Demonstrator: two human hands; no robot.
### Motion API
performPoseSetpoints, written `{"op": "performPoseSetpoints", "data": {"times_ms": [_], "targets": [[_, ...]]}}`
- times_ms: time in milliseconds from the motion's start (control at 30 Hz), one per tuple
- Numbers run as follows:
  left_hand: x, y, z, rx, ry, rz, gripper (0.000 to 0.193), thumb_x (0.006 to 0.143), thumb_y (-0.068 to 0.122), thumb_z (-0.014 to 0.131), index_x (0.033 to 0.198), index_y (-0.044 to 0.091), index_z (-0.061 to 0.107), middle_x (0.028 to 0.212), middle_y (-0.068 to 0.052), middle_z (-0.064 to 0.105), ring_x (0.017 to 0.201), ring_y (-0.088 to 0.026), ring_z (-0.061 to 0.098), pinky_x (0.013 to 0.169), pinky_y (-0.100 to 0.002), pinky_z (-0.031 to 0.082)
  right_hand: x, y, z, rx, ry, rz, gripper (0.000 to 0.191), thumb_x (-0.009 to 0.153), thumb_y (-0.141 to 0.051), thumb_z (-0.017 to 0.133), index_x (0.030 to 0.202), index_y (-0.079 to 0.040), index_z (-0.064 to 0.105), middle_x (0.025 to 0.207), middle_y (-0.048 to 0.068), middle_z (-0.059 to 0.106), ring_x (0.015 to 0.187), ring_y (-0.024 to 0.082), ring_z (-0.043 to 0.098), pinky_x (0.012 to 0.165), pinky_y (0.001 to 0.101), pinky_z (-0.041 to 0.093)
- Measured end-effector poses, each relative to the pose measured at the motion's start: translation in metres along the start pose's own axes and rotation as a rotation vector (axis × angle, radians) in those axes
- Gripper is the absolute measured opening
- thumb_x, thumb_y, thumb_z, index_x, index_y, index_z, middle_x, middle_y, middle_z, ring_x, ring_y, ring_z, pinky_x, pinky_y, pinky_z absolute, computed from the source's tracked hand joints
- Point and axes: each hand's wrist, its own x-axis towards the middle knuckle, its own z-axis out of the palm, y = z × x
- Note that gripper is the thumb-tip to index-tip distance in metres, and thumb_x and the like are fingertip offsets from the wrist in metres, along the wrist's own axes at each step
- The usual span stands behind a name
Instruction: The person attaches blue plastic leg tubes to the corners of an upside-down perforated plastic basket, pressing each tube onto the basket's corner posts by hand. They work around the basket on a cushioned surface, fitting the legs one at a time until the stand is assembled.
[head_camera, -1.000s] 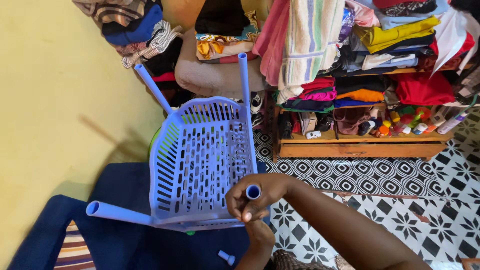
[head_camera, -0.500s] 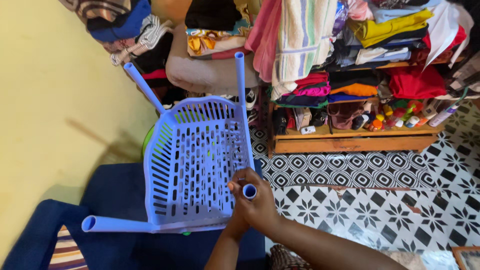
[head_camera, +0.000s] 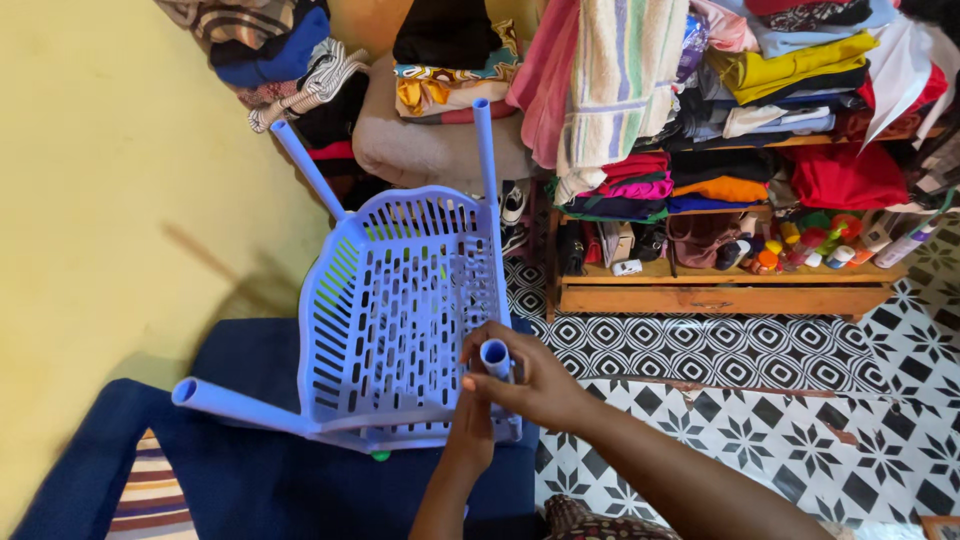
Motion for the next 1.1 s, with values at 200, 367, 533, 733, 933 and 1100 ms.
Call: {"op": "performPoseSetpoints", "data": {"times_ms": [200, 367, 533, 733, 933, 1100], "targets": [[-0.024, 0.088, -0.003, 0.737, -0.037, 0.239, 0.034, 0.095, 0.030, 0.066, 0.114, 0.001, 0.063, 0.104, -0.019, 0.069, 0.100, -0.040, 0.065, 0.084, -0.048, 0.050, 0.001, -0.018, -0.021, 0.021, -0.077, 0.014, 0.040, 0.091, -0.028, 0.073, 0.121, -0.006, 0.061, 0.111, 0.006, 0.065, 0.108, 0.015, 0.061, 0.097, 0.0331, 0.049], [-0.022, 0.103, 0.020, 1.030, 0.021, 0.427, 0.034, 0.077, 0.026, 0.082, 0.096, 0.005, 0.063, 0.083, -0.015, 0.066, 0.085, -0.038, 0.065, 0.085, -0.050, 0.049, 0.003, 0.004, -0.038, -0.194, -0.207, -0.203, 0.041, 0.097, -0.032, 0.054, 0.127, -0.006, 0.062, 0.131, 0.011, 0.063, 0.132, 0.026, 0.055, 0.114, 0.0407, 0.039], [-0.026, 0.097, 0.024, 1.123, 0.033, 0.370, 0.033, 0.073, 0.026, 0.086, 0.083, 0.001, 0.066, 0.081, -0.017, 0.066, 0.080, -0.037, 0.065, 0.083, -0.050, 0.048, 0.023, 0.060, -0.059, -0.502, -0.185, -0.226, 0.038, 0.098, -0.019, 0.054, 0.134, -0.008, 0.060, 0.147, 0.011, 0.057, 0.150, 0.034, 0.043, 0.125, 0.0498, 0.032], [-0.042, 0.098, 0.023, 1.017, 0.031, 0.252, 0.020, 0.075, 0.024, 0.082, 0.076, 0.009, 0.069, 0.076, -0.009, 0.068, 0.080, -0.031, 0.067, 0.088, -0.046, 0.049, 0.044, 0.113, -0.071, -1.235, -0.259, -0.453, 0.063, 0.059, -0.001, 0.066, 0.121, -0.011, 0.065, 0.147, 0.015, 0.054, 0.147, 0.041, 0.033, 0.115, 0.0650, 0.020], [-0.071, 0.095, 0.014, 0.985, 0.052, 0.407, 0.019, 0.073, 0.022, 0.082, 0.082, 0.010, 0.070, 0.082, -0.008, 0.072, 0.084, -0.030, 0.069, 0.098, -0.051, 0.045, 0.039, 0.127, -0.075, -1.133, -0.336, -0.582, 0.022, 0.070, -0.007, 0.071, 0.089, -0.011, 0.062, 0.091, 0.006, 0.059, 0.103, 0.026, 0.062, 0.116, 0.0502, 0.036], [-0.098, 0.102, -0.035, 1.088, 0.171, 0.366, 0.017, 0.072, 0.021, 0.081, 0.085, 0.013, 0.072, 0.081, -0.006, 0.072, 0.086, -0.030, 0.068, 0.103, -0.051, 0.044, 0.019, 0.127, -0.057, -1.039, -0.389, -0.550, 0.015, 0.077, -0.014, 0.071, 0.088, -0.010, 0.063, 0.087, 0.007, 0.059, 0.090, 0.029, 0.062, 0.082, 0.0435, 0.049]]}}
